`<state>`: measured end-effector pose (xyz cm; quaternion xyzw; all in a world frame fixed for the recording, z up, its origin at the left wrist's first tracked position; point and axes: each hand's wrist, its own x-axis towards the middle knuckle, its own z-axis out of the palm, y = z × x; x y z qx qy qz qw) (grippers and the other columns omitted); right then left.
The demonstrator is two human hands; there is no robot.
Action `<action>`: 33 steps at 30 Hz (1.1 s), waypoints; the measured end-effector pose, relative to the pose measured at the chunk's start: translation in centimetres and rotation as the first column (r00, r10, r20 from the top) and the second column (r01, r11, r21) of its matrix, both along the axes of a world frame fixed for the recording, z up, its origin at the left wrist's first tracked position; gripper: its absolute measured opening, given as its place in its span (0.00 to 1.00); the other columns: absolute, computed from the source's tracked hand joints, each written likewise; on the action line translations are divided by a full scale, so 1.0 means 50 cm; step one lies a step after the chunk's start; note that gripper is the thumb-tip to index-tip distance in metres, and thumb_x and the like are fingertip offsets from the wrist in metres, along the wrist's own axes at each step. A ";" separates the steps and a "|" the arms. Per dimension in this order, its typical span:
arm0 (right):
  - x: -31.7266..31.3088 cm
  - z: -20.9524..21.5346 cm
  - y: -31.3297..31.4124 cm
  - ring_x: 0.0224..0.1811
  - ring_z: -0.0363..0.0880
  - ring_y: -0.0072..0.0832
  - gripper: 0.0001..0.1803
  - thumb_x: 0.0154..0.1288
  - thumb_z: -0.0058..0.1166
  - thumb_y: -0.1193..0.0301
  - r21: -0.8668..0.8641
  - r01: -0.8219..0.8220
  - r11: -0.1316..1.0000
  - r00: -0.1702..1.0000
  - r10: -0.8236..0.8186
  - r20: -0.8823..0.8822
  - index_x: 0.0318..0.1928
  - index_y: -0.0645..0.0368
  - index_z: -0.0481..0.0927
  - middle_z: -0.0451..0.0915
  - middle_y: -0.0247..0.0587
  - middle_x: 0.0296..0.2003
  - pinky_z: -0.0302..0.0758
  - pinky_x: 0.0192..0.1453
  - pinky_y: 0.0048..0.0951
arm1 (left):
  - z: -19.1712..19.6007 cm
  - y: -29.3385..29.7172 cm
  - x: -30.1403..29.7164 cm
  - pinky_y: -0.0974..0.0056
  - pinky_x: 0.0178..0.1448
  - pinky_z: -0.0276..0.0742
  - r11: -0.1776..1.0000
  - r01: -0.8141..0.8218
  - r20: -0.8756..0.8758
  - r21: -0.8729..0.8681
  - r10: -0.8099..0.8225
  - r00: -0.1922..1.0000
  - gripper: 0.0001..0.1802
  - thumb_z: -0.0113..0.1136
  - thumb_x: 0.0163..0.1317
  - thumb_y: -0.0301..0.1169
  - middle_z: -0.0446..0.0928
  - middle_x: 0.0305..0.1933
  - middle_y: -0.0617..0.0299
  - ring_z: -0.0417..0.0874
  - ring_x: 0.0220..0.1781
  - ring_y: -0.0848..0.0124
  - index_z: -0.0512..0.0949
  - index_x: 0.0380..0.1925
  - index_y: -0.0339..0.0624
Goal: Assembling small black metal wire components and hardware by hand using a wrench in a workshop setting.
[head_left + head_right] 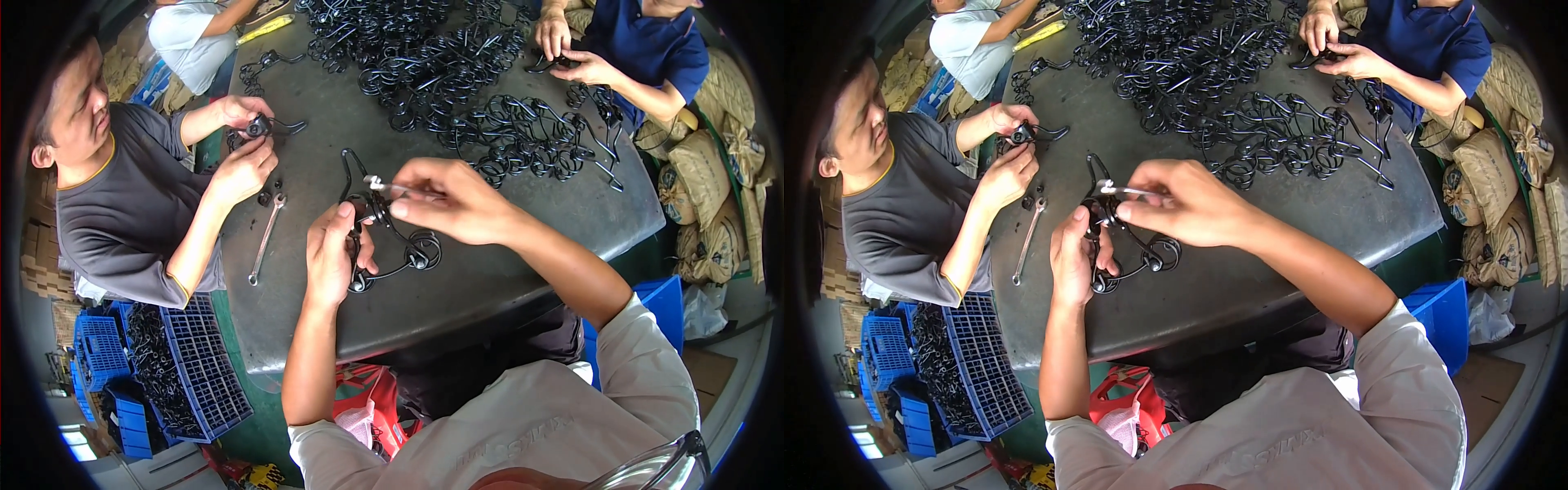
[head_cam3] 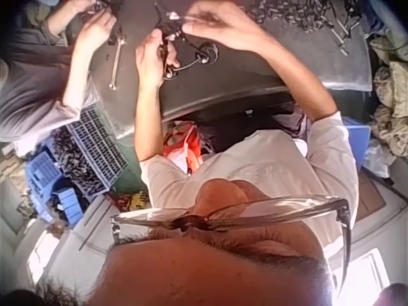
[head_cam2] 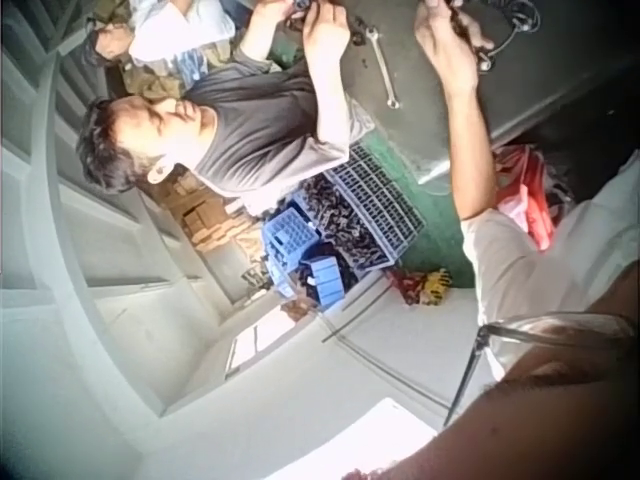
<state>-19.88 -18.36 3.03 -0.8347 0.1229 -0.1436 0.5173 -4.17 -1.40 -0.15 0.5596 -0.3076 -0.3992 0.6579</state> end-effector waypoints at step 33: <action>-0.248 -0.115 -0.047 0.46 0.78 0.39 0.11 0.60 0.66 0.78 -0.640 0.235 0.732 0.970 -0.131 0.206 0.45 0.58 0.86 0.79 0.39 0.41 0.74 0.49 0.38 | 0.014 0.052 -0.141 0.45 0.69 0.66 0.733 -0.669 0.980 0.121 0.018 0.197 0.57 0.82 0.43 0.43 0.76 0.53 0.46 0.76 0.58 0.47 0.64 0.70 0.27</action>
